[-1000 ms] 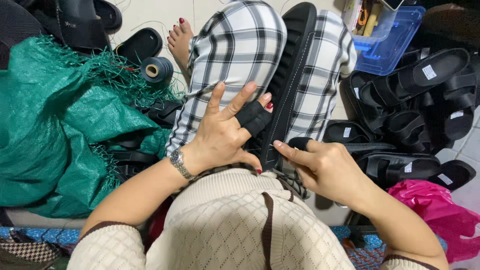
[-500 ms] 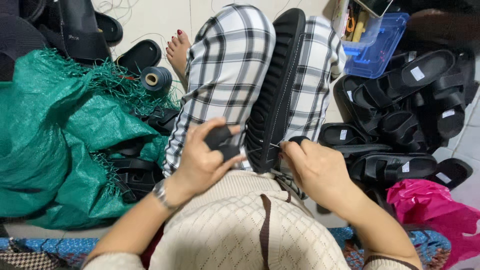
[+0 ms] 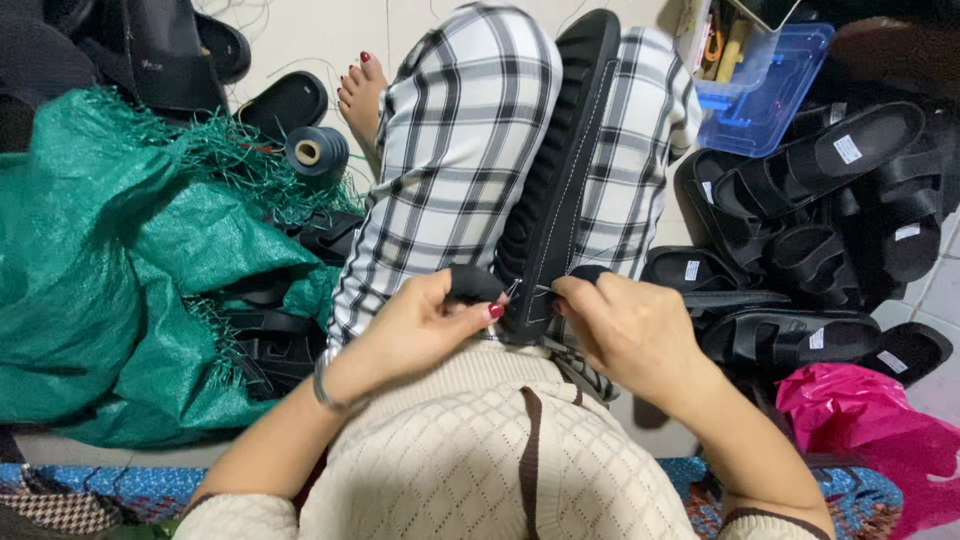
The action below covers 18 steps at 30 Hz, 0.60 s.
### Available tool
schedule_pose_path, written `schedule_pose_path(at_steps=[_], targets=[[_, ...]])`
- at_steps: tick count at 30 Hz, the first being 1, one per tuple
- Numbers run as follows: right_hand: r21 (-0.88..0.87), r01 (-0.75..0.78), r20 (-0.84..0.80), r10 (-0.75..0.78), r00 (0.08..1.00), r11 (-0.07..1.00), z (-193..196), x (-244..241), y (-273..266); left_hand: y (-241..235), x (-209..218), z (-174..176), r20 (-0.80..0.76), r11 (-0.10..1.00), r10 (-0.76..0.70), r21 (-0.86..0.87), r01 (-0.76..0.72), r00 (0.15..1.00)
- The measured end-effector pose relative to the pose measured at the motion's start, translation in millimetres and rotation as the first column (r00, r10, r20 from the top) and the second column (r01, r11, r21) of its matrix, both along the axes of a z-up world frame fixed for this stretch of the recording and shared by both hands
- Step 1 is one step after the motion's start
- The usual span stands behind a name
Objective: The person sits on the floor and sews a black shoe sole using a needle and thread. They hold the shoe between their legs and repeatedly push the needle through the sole while pulling the thread to secure the stitching.
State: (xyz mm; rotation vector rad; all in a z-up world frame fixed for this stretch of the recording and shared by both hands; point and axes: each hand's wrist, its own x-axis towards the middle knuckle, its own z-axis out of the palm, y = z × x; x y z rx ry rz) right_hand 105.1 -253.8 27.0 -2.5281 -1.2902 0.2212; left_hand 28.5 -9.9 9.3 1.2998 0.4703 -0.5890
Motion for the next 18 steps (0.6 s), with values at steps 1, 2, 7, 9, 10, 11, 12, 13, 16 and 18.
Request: schedule_pose_path(at_steps=[1, 2, 7, 9, 10, 11, 12, 13, 16, 18], targets=[[0.002, 0.003, 0.003, -0.003, 1.000, 1.000, -1.4, -1.4, 3.0, -10.1, -13.2, -20.9, 0.003, 1.000, -0.003, 0.002, 0.003, 1.000], [-0.052, -0.023, 0.054, 0.025, 0.998, 0.998, -1.8, -5.8, 4.4, -21.9, -30.3, -40.8, 0.289, 0.908, -0.132, 0.420, -0.002, 0.948], [-0.241, -0.084, 0.131, 0.118, 0.984, 0.967, 38.1, -3.9, -2.6, -46.8, -36.2, -50.7, 0.553, 0.667, -0.336, 0.711, -0.222, 0.763], [-0.354, -0.092, 0.003, 0.100, 0.995, 0.931, 63.0, 1.3, -2.9, -50.3, -46.2, -57.6, 0.480, 0.658, -0.306, 0.730, -0.182, 0.822], [-0.354, -0.104, 0.002, 0.112, 0.994, 0.930, 70.5, 4.8, -14.4, -44.5, -37.6, -48.9, 0.479, 0.656, -0.296, 0.731, -0.189, 0.826], [-0.404, -0.079, -0.088, 0.048, 0.995, 0.911, 77.9, 8.8, -26.3, -39.0, -29.0, -40.3, 0.510, 0.718, -0.235, 0.665, -0.206, 0.827], [-0.459, -0.052, -0.172, -0.031, 0.985, 0.887, 85.8, 9.7, -38.5, -33.1, -21.6, -31.7, 0.536, 0.777, -0.178, 0.592, -0.216, 0.825], [-0.461, -0.055, -0.174, -0.029, 0.984, 0.886, 75.0, 9.6, -39.5, -25.5, -22.7, -21.7, 0.534, 0.778, -0.175, 0.590, -0.217, 0.827], [-0.021, 0.163, -0.520, -0.151, 0.841, 0.986, 36.8, 5.5, -39.0, -14.0, -17.7, -4.1, -0.007, 0.831, -0.147, 0.541, 0.127, 0.989], [0.190, 0.400, -0.588, -0.223, 0.778, 0.897, 0.8, -7.2, -30.4, -18.9, -14.7, -5.2, 0.285, 0.837, -0.131, 0.545, -0.048, 0.949]])
